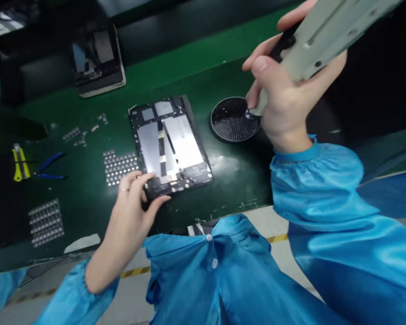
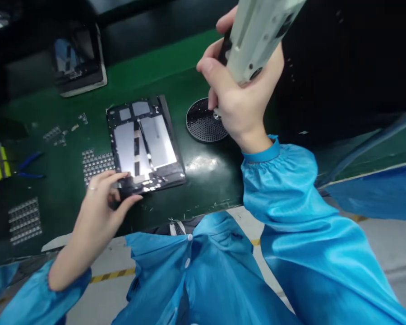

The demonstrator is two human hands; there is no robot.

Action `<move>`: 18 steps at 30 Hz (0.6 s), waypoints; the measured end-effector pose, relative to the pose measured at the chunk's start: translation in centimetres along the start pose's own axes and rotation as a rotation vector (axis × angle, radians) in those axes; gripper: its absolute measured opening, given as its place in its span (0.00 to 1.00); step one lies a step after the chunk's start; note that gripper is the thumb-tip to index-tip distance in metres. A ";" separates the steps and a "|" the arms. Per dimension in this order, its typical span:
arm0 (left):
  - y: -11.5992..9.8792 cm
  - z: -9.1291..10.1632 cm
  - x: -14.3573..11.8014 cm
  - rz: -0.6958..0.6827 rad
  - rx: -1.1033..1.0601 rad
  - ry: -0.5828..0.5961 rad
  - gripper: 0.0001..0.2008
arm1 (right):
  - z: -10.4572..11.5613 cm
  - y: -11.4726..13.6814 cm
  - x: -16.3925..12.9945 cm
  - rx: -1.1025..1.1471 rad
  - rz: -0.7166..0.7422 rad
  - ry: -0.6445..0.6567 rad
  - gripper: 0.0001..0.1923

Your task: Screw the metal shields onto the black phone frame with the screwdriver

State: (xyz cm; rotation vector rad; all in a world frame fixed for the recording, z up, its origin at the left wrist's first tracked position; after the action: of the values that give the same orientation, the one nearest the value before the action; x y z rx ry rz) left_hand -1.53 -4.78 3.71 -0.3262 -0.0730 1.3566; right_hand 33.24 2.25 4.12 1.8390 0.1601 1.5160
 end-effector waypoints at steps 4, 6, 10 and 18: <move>1.1 0.9 1.2 -0.010 0.158 0.056 0.40 | -0.6 0.2 -0.7 0.100 0.018 -0.002 0.25; 3.5 2.5 4.8 0.000 0.187 0.018 0.41 | -0.6 0.0 -0.9 0.102 0.036 0.015 0.24; 7.9 3.8 11.3 0.110 0.214 0.094 0.38 | -0.3 -0.6 -1.0 0.066 0.136 0.038 0.23; 10.2 3.5 13.1 0.077 0.225 0.020 0.41 | -0.4 -0.7 -1.4 0.053 0.118 0.105 0.23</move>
State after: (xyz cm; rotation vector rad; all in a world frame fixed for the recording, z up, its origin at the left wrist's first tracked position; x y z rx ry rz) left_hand -9.13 10.33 2.51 -0.1543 0.1094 1.4221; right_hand 32.71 2.27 2.61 1.8384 0.1446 1.7061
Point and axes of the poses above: each hand's wrist, its own x-axis towards the middle knuckle, its own z-axis out of the back of the hand, y = z × x, the point moved 4 cm from there along x, towards the middle knuckle, and after that the axes turned 15 degrees about z, right-handed, at the moved point
